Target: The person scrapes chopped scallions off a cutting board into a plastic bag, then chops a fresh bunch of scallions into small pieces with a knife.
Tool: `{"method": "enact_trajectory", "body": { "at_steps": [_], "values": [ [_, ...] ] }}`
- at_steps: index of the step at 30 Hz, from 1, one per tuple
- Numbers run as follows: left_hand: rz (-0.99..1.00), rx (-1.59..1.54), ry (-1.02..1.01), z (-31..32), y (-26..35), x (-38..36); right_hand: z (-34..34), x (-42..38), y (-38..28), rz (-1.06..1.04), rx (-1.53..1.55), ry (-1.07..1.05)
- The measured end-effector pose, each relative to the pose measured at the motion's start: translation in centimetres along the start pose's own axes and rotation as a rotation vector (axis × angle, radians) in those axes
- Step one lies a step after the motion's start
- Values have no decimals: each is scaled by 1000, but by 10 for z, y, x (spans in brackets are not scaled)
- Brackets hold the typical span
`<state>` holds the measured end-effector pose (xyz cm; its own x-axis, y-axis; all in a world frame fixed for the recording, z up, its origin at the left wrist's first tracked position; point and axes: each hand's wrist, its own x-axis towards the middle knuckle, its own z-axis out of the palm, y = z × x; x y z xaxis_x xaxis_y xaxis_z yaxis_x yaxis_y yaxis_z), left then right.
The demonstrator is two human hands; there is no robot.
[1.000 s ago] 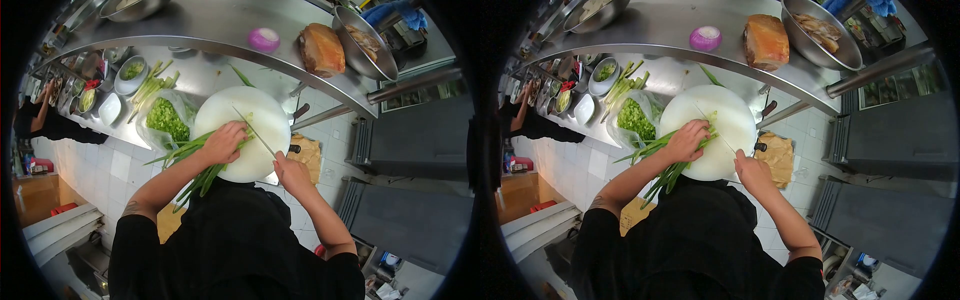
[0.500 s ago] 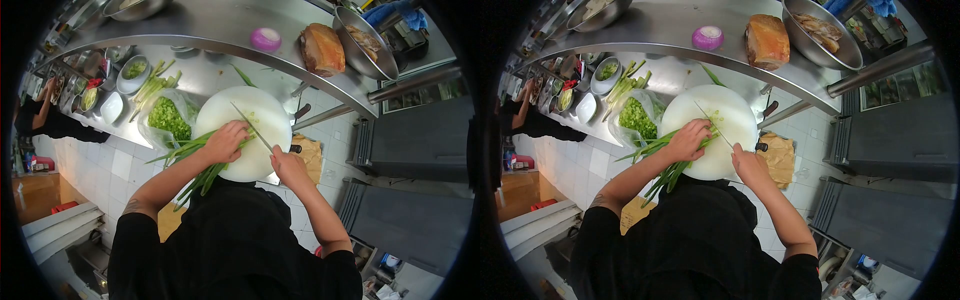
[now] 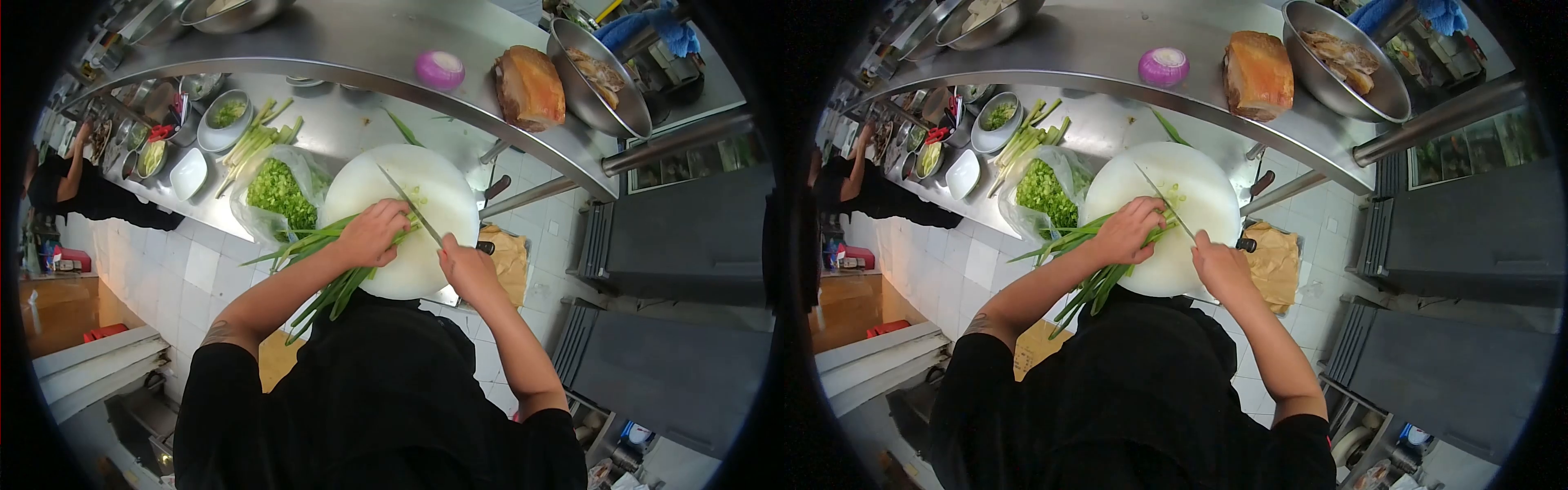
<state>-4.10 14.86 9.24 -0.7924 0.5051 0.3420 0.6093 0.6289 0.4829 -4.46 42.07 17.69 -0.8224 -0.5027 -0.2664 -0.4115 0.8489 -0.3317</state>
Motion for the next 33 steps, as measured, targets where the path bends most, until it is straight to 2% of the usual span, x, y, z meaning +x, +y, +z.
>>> {"method": "enact_trajectory", "body": {
  "at_steps": [4, 9, 11, 13, 19, 22, 25, 28, 33],
  "values": [
    [-6, 5, -4, -2, 3, 0, -23, -32, -8, 58, -33, -107],
    [20, 3, 43, -5, 6, 2, 56, 29, 10, 7, 43, 41],
    [30, 9, 54, -5, 6, 3, 62, 44, 12, -25, 61, 85],
    [29, 10, 47, -5, 7, 2, 48, 42, 9, -61, 67, 110],
    [3, -7, 42, -3, 5, 1, -20, -31, -8, 45, -8, -83],
    [-6, -16, 9, -3, 4, 0, 4, -22, 2, 23, 37, -44],
    [2, -14, 13, -3, 4, 0, 65, 32, 16, -2, 80, 47],
    [14, -9, 32, -4, 4, 0, 57, 51, 10, -69, 78, 138],
    [12, -7, 54, -3, 5, 1, -14, -18, -7, 30, 39, -34]
  ]
}}
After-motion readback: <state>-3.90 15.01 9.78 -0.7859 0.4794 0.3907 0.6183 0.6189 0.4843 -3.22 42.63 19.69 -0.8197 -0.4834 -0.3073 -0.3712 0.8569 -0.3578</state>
